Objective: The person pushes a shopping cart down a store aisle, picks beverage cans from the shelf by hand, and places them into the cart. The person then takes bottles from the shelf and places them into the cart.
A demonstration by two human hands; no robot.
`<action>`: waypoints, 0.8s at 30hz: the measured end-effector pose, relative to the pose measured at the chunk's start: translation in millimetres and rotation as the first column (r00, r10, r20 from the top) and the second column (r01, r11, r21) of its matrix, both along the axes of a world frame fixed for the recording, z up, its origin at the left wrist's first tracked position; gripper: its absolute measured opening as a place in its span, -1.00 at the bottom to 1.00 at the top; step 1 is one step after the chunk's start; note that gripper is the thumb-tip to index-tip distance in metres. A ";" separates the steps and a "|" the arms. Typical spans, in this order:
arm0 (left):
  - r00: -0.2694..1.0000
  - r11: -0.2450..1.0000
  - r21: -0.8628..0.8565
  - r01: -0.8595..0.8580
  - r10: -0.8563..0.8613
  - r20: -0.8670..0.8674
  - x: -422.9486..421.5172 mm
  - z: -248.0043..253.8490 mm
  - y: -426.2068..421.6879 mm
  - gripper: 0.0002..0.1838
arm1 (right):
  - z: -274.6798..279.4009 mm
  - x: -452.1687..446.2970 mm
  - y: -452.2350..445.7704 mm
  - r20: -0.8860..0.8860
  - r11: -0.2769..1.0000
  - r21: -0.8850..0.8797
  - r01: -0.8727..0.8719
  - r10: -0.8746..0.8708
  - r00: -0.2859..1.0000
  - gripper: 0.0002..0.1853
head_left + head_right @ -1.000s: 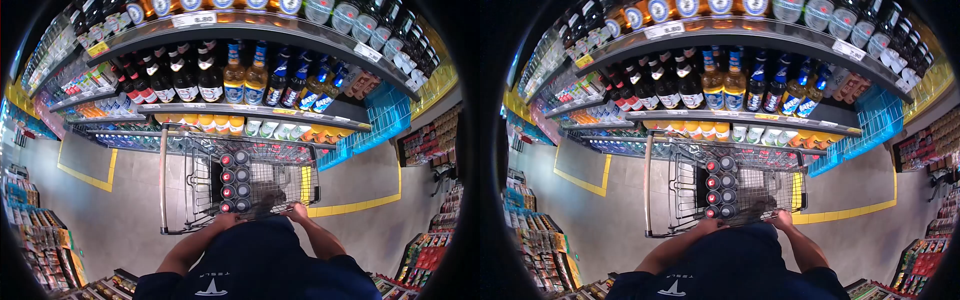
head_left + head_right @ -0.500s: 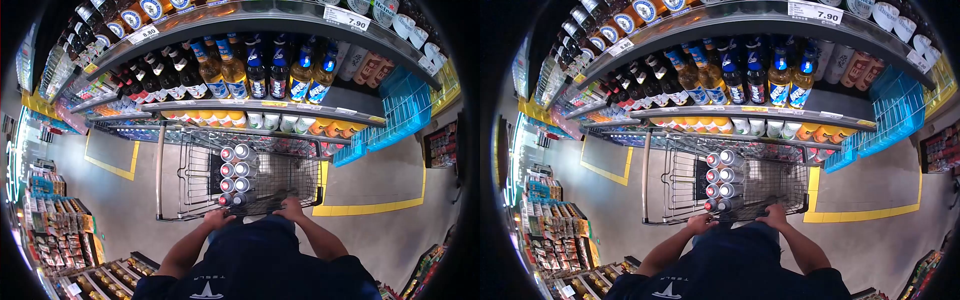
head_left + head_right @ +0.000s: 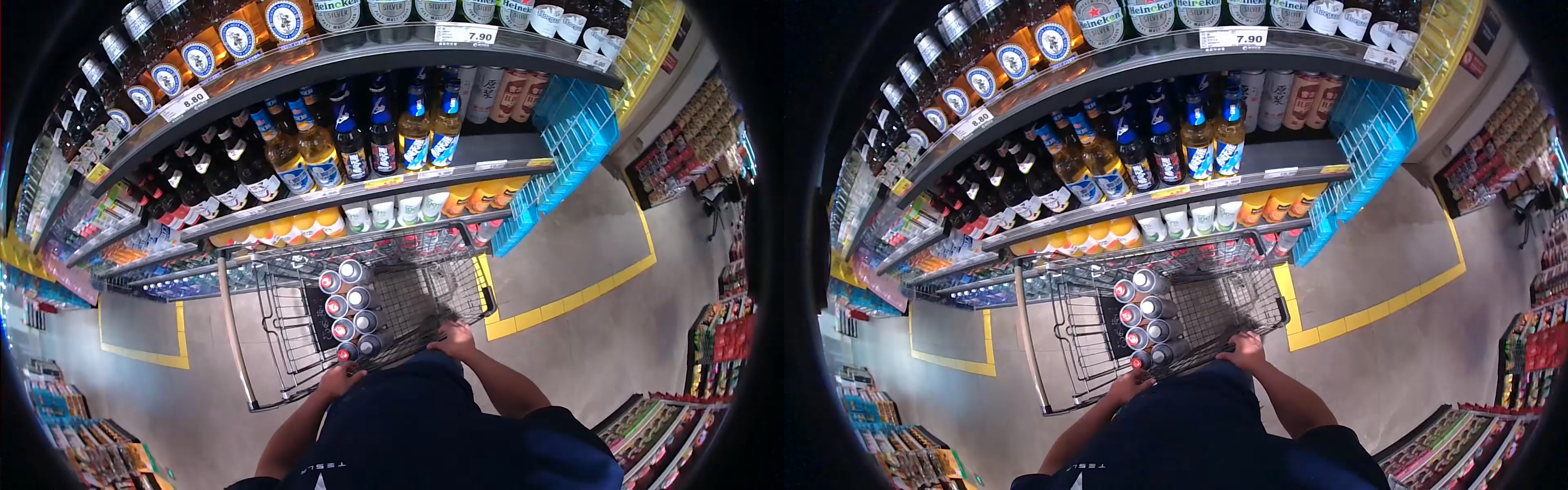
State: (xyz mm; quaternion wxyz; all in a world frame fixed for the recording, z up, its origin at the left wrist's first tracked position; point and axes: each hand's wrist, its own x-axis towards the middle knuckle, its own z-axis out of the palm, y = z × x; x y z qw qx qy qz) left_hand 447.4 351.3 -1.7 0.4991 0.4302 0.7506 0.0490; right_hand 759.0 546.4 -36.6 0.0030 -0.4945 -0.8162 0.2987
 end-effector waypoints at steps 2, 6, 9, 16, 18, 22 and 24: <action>1.000 0.999 0.044 0.024 -0.025 0.009 -6.8 -3.1 -5.3 -0.31 | -1.2 -0.5 -5.3 0.038 0.998 -0.048 0.048 -0.046 0.998 -0.33; 0.989 0.986 0.101 0.131 -0.124 -0.077 -22.0 14.5 -14.9 -0.30 | 11.2 -5.6 -12.3 0.078 0.990 -0.076 0.120 -0.114 0.990 -0.33; 0.992 0.987 0.092 0.128 -0.128 -0.007 -35.0 18.5 -19.8 -0.27 | 13.0 -6.7 -7.3 0.113 0.977 -0.160 0.143 -0.125 0.986 -0.32; 0.992 0.991 -0.044 0.127 -0.126 0.026 -36.6 12.3 -18.9 -0.12 | 8.9 -5.7 -4.3 0.153 0.983 -0.136 0.121 -0.099 0.983 -0.34; 0.990 0.988 -0.062 0.142 -0.142 0.010 -36.8 13.5 -17.5 -0.11 | 4.3 -3.8 -1.7 0.162 0.980 -0.159 0.116 -0.090 0.983 -0.33; 0.990 0.990 -0.016 0.139 -0.138 0.029 -38.0 19.2 -15.6 -0.11 | 0.1 -3.3 2.7 0.184 0.982 -0.169 0.085 -0.053 0.982 -0.31; 0.989 0.990 -0.012 0.140 -0.140 0.037 -37.2 22.1 -16.1 -0.11 | -0.5 -1.4 2.0 0.195 0.986 -0.148 0.077 -0.047 0.980 -0.30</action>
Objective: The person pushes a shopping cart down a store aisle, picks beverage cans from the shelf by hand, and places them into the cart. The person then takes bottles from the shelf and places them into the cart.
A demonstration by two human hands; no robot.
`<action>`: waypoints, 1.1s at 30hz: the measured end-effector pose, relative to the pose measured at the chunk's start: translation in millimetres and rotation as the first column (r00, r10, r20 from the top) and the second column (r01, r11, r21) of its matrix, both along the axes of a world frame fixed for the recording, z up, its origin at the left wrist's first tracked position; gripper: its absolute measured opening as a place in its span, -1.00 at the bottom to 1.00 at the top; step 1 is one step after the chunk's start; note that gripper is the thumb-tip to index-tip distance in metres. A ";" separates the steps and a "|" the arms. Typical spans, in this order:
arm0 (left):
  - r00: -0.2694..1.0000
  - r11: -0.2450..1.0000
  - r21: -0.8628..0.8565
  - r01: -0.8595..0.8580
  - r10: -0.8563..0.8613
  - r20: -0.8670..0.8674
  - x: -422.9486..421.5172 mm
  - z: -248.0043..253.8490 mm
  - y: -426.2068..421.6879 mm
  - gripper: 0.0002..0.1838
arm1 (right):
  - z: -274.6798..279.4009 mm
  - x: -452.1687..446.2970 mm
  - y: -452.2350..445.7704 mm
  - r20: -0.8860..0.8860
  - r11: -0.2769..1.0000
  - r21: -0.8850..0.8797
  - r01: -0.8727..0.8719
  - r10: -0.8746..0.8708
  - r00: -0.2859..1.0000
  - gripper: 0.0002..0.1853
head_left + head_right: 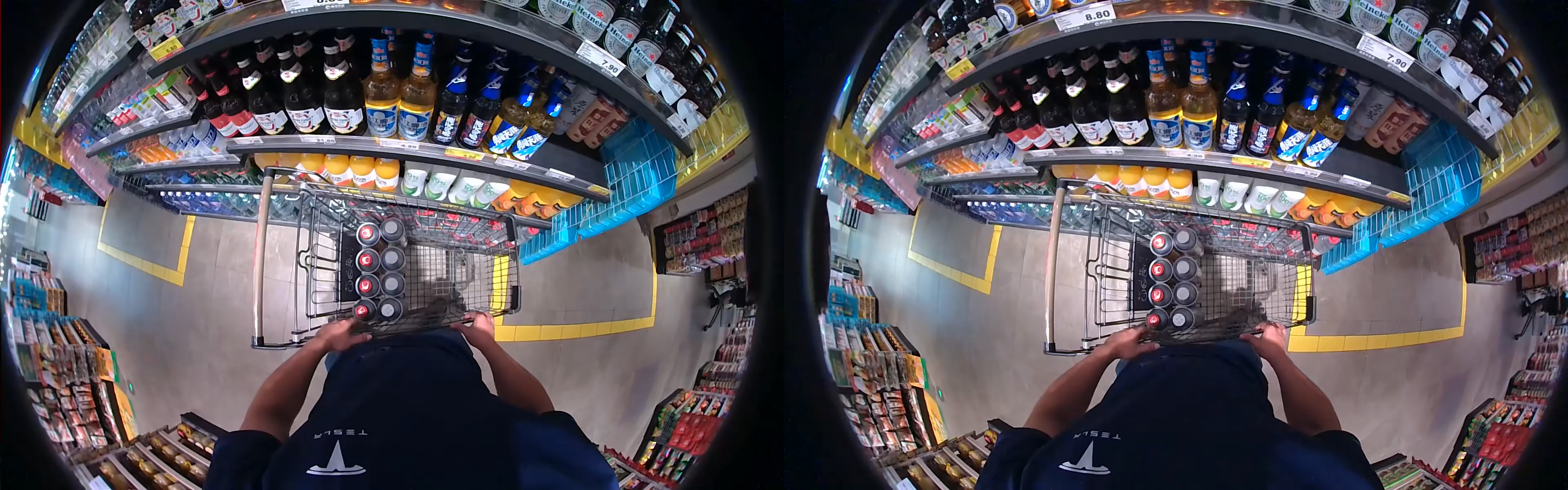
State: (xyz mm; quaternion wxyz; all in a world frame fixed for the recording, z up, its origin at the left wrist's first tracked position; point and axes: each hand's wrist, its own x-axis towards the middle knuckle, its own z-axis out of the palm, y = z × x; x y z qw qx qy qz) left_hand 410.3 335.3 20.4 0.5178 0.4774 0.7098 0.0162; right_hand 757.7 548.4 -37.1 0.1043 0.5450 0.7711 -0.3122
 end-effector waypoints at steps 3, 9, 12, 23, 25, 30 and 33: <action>0.999 0.999 -0.018 0.028 -0.028 -0.021 -0.2 -15.7 -3.4 -0.11 | 0.3 -0.7 -2.4 0.000 0.999 0.032 -0.004 0.004 1.000 -0.30; 0.999 0.999 -0.018 0.031 -0.031 -0.021 1.9 -14.3 -5.3 -0.25 | 5.6 -1.8 -5.8 -0.050 0.999 0.035 0.001 0.001 0.999 -0.33; 0.998 0.999 -0.019 0.041 -0.041 -0.039 3.7 -14.2 -7.6 -0.32 | 3.9 -0.6 -8.7 -0.082 0.998 0.068 0.002 0.004 0.997 -0.34; 0.993 0.999 -0.047 0.003 -0.009 -0.115 17.5 13.7 5.7 -0.36 | -6.4 1.1 -9.5 -0.096 0.996 0.080 0.031 -0.023 0.995 -0.32; 0.992 0.998 -0.054 -0.010 0.003 -0.128 16.8 11.4 7.7 -0.35 | 11.0 -2.8 -3.9 -0.055 1.000 -0.008 0.015 -0.015 0.998 -0.26; 0.994 0.998 -0.006 -0.060 0.059 -0.088 11.1 -15.9 -3.8 -0.33 | -5.6 -1.0 -5.5 -0.041 0.999 0.017 0.037 -0.036 0.998 -0.27; 0.993 0.996 0.004 -0.087 0.087 -0.084 12.6 -12.7 -3.1 -0.32 | -4.3 -0.2 -3.3 -0.019 1.000 -0.008 0.025 -0.025 1.000 -0.23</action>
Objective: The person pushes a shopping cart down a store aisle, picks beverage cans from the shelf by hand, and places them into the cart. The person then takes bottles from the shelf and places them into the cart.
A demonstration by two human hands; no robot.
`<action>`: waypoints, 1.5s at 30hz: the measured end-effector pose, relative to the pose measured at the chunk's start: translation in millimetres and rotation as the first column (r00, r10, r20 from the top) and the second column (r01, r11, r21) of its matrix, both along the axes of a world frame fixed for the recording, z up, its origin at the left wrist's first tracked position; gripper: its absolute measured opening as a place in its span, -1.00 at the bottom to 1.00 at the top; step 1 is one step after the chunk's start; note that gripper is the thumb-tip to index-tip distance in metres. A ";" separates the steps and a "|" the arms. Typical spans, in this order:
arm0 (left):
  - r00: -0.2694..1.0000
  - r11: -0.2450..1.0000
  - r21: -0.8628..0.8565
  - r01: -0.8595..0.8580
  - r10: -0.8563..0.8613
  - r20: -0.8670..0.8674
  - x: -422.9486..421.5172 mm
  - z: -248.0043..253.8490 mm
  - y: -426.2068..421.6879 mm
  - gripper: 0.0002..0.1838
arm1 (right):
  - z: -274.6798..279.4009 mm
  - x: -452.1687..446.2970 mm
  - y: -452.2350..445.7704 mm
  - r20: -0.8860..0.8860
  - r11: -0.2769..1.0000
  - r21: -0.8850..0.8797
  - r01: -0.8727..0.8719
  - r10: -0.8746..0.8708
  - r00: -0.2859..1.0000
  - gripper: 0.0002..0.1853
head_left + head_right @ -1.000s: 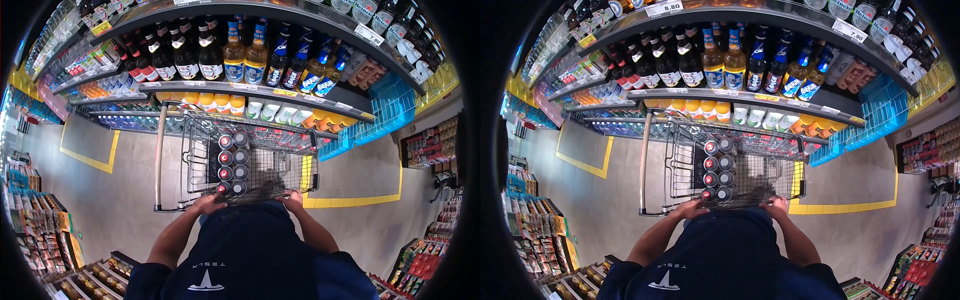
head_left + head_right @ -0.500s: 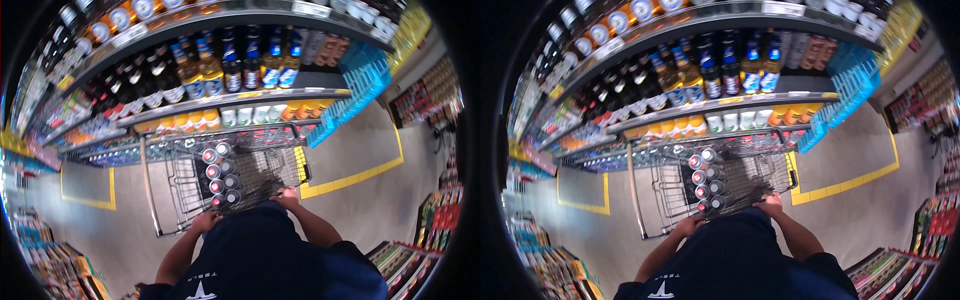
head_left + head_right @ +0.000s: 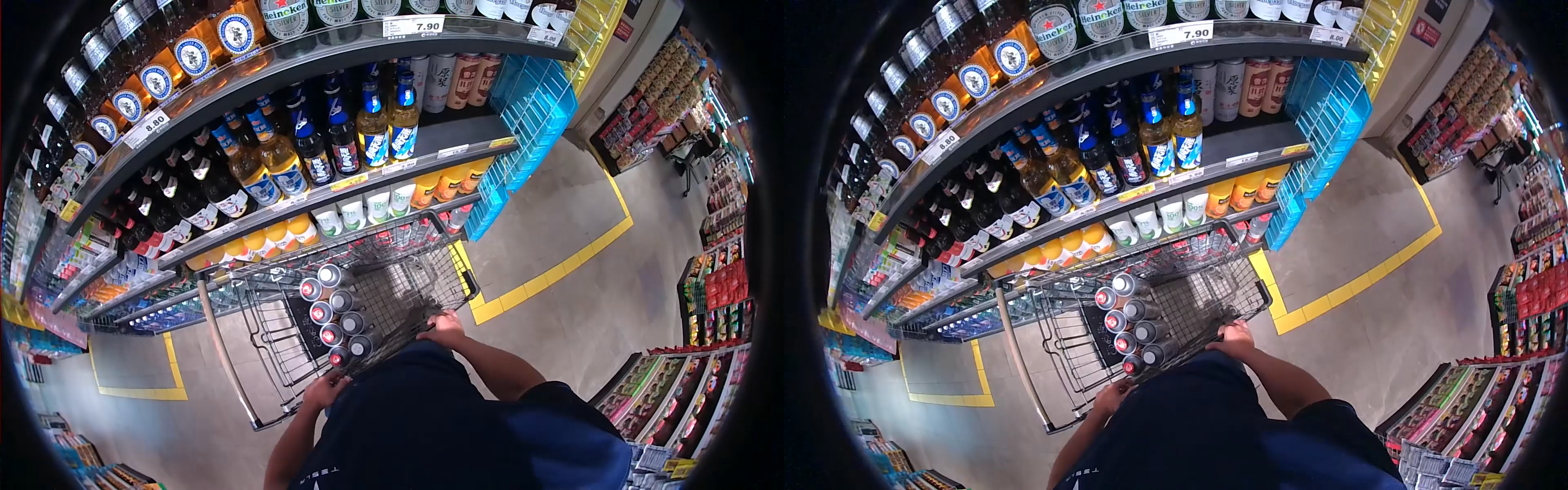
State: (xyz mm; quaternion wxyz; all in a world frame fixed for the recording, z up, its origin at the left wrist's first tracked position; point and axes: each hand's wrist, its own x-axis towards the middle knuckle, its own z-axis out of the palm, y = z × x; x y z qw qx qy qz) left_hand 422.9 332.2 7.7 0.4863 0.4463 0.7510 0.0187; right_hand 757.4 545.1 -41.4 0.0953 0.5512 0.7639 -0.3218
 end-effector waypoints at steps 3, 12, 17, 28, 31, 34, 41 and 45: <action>1.000 1.000 0.016 -0.017 0.017 0.005 0.1 0.7 -0.6 -0.32 | -2.5 1.1 0.2 -0.009 1.000 -0.011 0.004 -0.004 1.000 -0.20; 1.000 0.999 -0.025 0.023 -0.023 -0.011 -0.8 18.3 5.5 -0.31 | 23.8 -7.8 4.0 0.027 0.998 -0.065 -0.024 0.026 0.999 -0.19; 0.982 0.994 0.049 0.093 -0.100 0.160 -11.1 -2.4 0.4 -0.35 | 23.9 -8.4 5.4 0.093 0.997 -0.065 -0.040 0.046 0.995 -0.29; 0.951 0.961 0.094 0.260 -0.272 0.149 -11.8 -16.8 -10.7 -0.35 | 28.1 -17.9 -1.6 0.179 0.997 0.037 -0.072 0.064 0.982 -0.40; 0.958 0.962 0.098 0.256 -0.266 0.111 -12.6 -10.6 -14.0 -0.35 | 26.5 -19.9 -12.8 0.203 0.991 0.125 -0.041 0.015 0.979 -0.42; 0.967 0.971 0.066 0.231 -0.236 0.097 -13.3 -6.2 -16.2 -0.35 | 19.7 -19.1 -20.3 0.243 0.993 0.113 -0.014 -0.014 0.970 -0.41; 0.968 0.977 0.063 0.203 -0.210 0.135 -29.2 -13.0 -33.8 -0.31 | 23.8 -37.2 -23.7 0.311 0.997 0.011 -0.079 0.071 0.948 -0.35; 0.978 0.976 0.073 0.207 -0.204 -0.050 -30.9 15.9 -42.7 -0.31 | 24.3 -47.5 -25.7 0.237 0.986 -0.057 -0.155 0.164 0.957 -0.33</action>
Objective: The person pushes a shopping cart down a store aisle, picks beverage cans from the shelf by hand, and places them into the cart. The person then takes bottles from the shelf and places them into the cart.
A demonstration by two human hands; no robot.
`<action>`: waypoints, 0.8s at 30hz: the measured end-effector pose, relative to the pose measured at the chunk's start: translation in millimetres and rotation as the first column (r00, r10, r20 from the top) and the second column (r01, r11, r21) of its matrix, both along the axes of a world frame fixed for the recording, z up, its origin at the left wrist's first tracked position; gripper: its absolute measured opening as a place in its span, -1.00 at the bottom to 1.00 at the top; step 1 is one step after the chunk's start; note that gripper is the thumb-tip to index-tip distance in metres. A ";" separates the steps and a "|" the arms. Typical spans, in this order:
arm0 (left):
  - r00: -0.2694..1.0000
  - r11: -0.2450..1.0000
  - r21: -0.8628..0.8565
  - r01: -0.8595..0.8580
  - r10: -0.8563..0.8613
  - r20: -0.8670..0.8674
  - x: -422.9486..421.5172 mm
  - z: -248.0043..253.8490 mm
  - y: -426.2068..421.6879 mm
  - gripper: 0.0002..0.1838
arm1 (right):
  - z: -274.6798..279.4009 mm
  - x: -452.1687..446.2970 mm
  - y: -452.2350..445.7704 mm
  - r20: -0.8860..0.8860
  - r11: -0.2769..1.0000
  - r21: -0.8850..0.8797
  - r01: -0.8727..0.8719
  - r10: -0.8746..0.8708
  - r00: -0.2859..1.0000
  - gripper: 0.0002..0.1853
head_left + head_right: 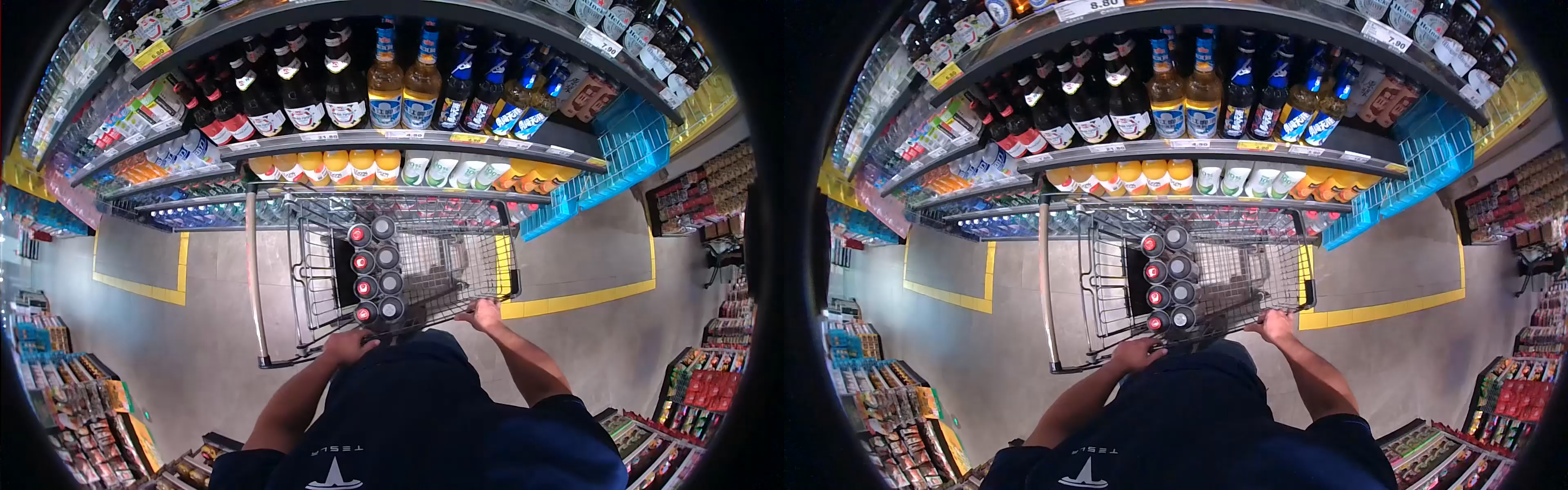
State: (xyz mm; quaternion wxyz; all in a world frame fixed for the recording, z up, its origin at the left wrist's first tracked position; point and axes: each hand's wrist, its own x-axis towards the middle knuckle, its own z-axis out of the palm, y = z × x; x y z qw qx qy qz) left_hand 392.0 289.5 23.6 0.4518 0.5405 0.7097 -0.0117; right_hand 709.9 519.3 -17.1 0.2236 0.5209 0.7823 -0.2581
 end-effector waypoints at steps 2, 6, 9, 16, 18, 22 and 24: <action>1.000 0.998 -0.066 -0.012 0.012 0.009 -7.5 -1.6 -4.2 -0.32 | -2.1 -6.2 3.4 -0.057 0.994 -0.110 0.013 -0.020 0.998 -0.33; 0.999 0.997 -0.072 0.002 -0.005 -0.050 -22.2 -1.4 -19.0 -0.41 | -5.6 -28.5 1.3 -0.108 0.976 -0.216 0.002 -0.026 0.994 -0.38; 0.996 0.998 -0.060 0.006 -0.011 -0.091 -35.4 -4.5 -31.8 -0.47 | -14.5 -45.4 -3.4 -0.133 0.978 -0.200 -0.051 0.025 0.991 -0.37; 0.994 0.996 -0.083 0.017 -0.026 -0.110 -75.9 -10.6 -56.5 -0.47 | -9.9 -81.1 -27.1 -0.272 0.978 -0.127 -0.168 0.129 0.954 -0.27; 0.997 0.997 -0.079 -0.019 0.013 -0.071 -90.9 -12.7 -63.0 -0.43 | -8.7 -92.3 -38.6 -0.272 0.975 -0.038 -0.219 0.201 0.941 -0.29; 0.995 0.995 -0.049 -0.092 0.090 -0.042 -114.3 -15.6 -76.6 -0.46 | -12.7 -110.2 -53.9 -0.329 0.955 0.072 -0.289 0.297 0.897 -0.35; 0.993 0.996 -0.021 -0.087 0.085 -0.077 -124.1 -13.8 -79.7 -0.51 | -22.8 -118.4 -58.0 -0.350 0.951 0.041 -0.305 0.300 0.888 -0.36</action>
